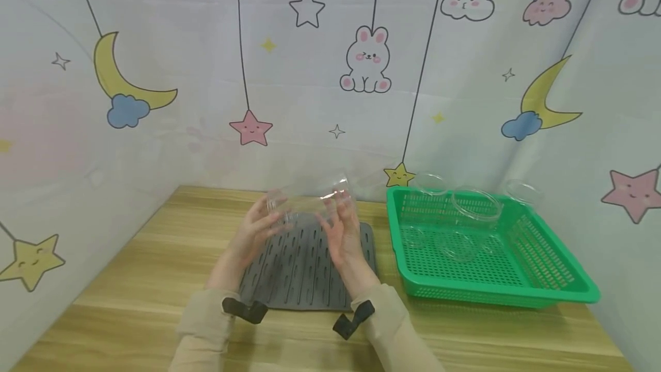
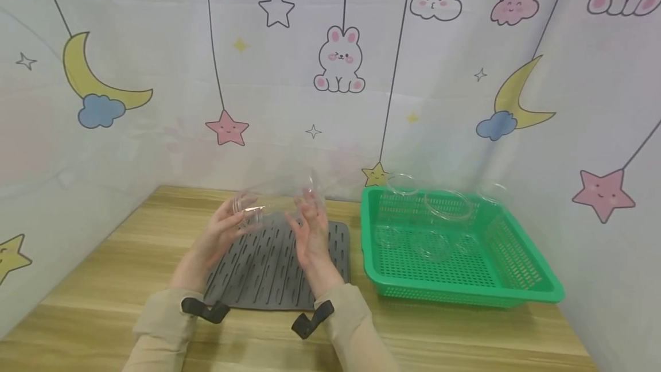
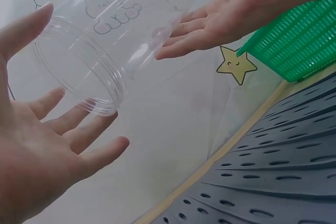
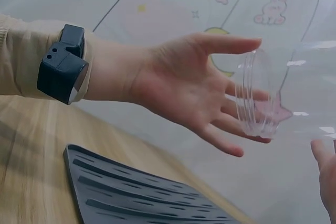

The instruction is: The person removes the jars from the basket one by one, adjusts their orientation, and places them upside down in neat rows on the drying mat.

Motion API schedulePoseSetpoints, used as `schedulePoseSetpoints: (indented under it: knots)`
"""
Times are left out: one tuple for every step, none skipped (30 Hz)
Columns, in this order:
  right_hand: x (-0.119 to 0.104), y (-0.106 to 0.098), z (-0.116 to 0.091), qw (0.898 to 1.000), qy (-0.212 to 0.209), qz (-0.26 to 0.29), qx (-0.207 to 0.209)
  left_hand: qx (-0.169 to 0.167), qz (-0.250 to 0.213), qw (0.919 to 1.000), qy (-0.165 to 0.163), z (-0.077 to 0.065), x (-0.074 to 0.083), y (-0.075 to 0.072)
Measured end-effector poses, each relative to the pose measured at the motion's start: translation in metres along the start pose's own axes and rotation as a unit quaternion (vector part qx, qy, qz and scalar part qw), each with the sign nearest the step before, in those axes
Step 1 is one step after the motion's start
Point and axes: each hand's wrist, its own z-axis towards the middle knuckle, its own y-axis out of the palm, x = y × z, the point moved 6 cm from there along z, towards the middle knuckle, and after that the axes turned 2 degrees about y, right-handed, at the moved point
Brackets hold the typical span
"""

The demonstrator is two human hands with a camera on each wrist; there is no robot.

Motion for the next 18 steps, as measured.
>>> schedulePoseSetpoints:
  knots:
    - [0.0, 0.001, 0.001, 1.0, 0.0, -0.004, -0.003, -0.003, 0.007, 1.0, 0.001, 0.0, 0.0, -0.001]
    - [-0.001, 0.002, 0.001, 1.0, 0.0, -0.009, -0.006, -0.006, 0.014, 0.9999, 0.003, -0.001, 0.001, -0.003]
    - [-0.001, 0.003, 0.002, 1.0, 0.0, -0.012, -0.009, -0.008, 0.021, 0.9998, 0.002, -0.002, 0.001, -0.004]
    - [-0.002, 0.003, 0.002, 1.0, 0.001, -0.016, -0.01, -0.009, 0.027, 0.9996, 0.003, -0.003, 0.002, -0.006]
    - [-0.002, 0.004, 0.003, 1.0, 0.001, -0.02, -0.012, -0.009, 0.029, 0.9995, 0.006, -0.003, 0.003, -0.008]
    - [-0.003, 0.005, 0.003, 1.0, 0.002, -0.026, -0.015, -0.006, 0.033, 0.9994, 0.011, -0.005, 0.003, -0.01]
    - [-0.003, 0.006, 0.004, 0.999, 0.003, -0.03, -0.017, 0.001, 0.037, 0.9992, 0.017, -0.006, 0.005, -0.013]
    - [-0.004, 0.007, 0.004, 0.999, 0.003, -0.035, -0.019, 0.01, 0.041, 0.9989, 0.023, -0.007, 0.005, -0.016]
    - [-0.004, 0.008, 0.005, 0.999, 0.004, -0.039, -0.02, 0.021, 0.041, 0.9985, 0.028, -0.007, 0.006, -0.019]
    - [-0.004, 0.009, 0.005, 0.999, 0.005, -0.046, -0.02, 0.03, 0.038, 0.9982, 0.035, -0.008, 0.007, -0.022]
    - [-0.005, 0.01, 0.006, 0.999, 0.006, -0.05, -0.019, 0.043, 0.041, 0.9976, 0.038, -0.009, 0.007, -0.026]
    - [-0.005, 0.01, 0.007, 0.998, 0.007, -0.055, -0.017, 0.057, 0.044, 0.9967, 0.037, -0.01, 0.007, -0.03]
    - [-0.005, 0.011, 0.008, 0.998, 0.007, -0.061, -0.015, 0.066, 0.043, 0.9962, 0.036, -0.012, 0.007, -0.034]
    - [-0.006, 0.011, 0.009, 0.998, 0.008, -0.067, -0.012, 0.075, 0.043, 0.9957, 0.033, -0.013, 0.006, -0.038]
    - [-0.006, 0.011, 0.009, 0.997, 0.008, -0.072, -0.009, 0.084, 0.037, 0.9954, 0.028, -0.015, 0.005, -0.042]
    - [-0.006, 0.012, 0.01, 0.997, 0.007, -0.077, -0.005, 0.095, 0.034, 0.9947, 0.021, -0.016, 0.003, -0.047]
    - [-0.007, 0.012, 0.011, 0.997, 0.006, -0.08, -0.003, 0.106, 0.032, 0.9937, 0.012, -0.018, 0.001, -0.052]
    - [-0.007, 0.013, 0.012, 0.996, 0.005, -0.085, -0.003, 0.116, 0.023, 0.993, 0.007, -0.02, -0.001, -0.057]
